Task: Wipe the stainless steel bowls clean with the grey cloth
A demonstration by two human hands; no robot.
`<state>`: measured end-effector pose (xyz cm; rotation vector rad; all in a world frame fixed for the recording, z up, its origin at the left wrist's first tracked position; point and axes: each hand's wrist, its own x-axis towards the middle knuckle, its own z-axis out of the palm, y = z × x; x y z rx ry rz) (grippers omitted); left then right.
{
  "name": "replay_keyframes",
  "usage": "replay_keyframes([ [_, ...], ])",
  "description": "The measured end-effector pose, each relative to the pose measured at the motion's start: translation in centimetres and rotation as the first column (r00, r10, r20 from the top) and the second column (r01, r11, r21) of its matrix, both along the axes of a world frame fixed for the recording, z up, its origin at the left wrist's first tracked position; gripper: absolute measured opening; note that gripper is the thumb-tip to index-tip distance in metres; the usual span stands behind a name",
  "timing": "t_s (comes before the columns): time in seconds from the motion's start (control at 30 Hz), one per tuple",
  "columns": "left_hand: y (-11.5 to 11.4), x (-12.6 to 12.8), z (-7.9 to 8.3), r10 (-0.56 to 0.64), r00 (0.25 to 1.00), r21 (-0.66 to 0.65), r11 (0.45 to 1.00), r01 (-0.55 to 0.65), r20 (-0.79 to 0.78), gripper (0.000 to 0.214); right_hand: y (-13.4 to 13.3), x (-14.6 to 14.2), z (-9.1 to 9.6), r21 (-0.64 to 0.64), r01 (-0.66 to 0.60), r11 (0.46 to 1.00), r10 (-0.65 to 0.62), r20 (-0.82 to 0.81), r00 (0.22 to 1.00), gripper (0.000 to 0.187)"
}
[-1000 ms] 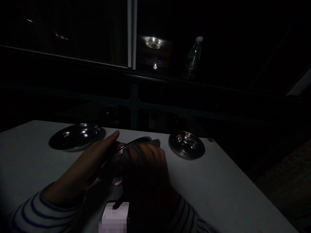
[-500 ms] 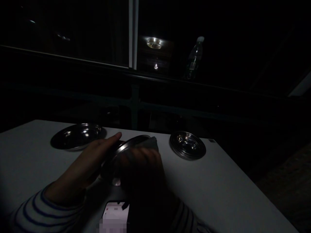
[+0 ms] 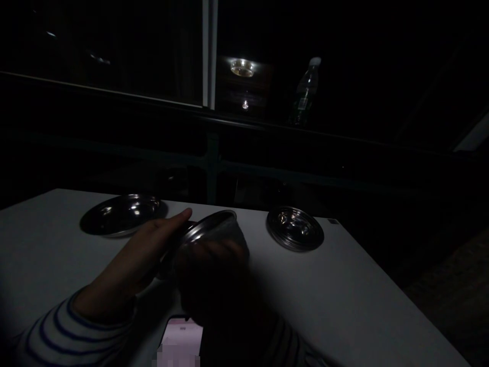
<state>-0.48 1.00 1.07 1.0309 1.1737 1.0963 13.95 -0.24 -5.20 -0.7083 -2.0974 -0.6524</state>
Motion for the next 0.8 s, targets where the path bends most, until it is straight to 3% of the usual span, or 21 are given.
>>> replay_keyframes([
  [0.1, 0.0, -0.1, -0.1, -0.044, 0.999, 0.012, 0.999, 0.044, -0.016, 0.047, 0.1, 0.1, 0.0, -0.016, 0.006, 1.000, -0.006, 0.009, 1.000, 0.030],
  [0.27, 0.0, -0.2, -0.2, -0.063, 0.996, 0.000, 0.998, 0.064, -0.069, 0.052, 1.3, 1.6, 0.7, -0.164, 0.171, 0.971, -0.189, -0.099, 0.977, 0.034],
  [0.47, -0.1, -0.2, -0.3, -0.089, 0.996, 0.021, 0.996, 0.089, -0.032, 0.048, 0.5, 0.4, 0.4, -0.059, 0.077, 0.995, -0.079, -0.046, 0.996, 0.035],
  [0.67, 0.0, -0.3, -0.5, -0.071, 0.997, 0.013, 0.997, 0.071, -0.004, 0.041, 1.5, 1.9, 0.9, -0.168, 0.182, 0.969, -0.201, -0.105, 0.974, 0.036],
  [0.8, 0.1, -0.4, -0.7, -0.075, 0.997, 0.032, 0.997, 0.075, 0.018, 0.028, 0.7, 1.0, 0.6, -0.045, 0.083, 0.996, -0.086, -0.060, 0.995, 0.035],
])
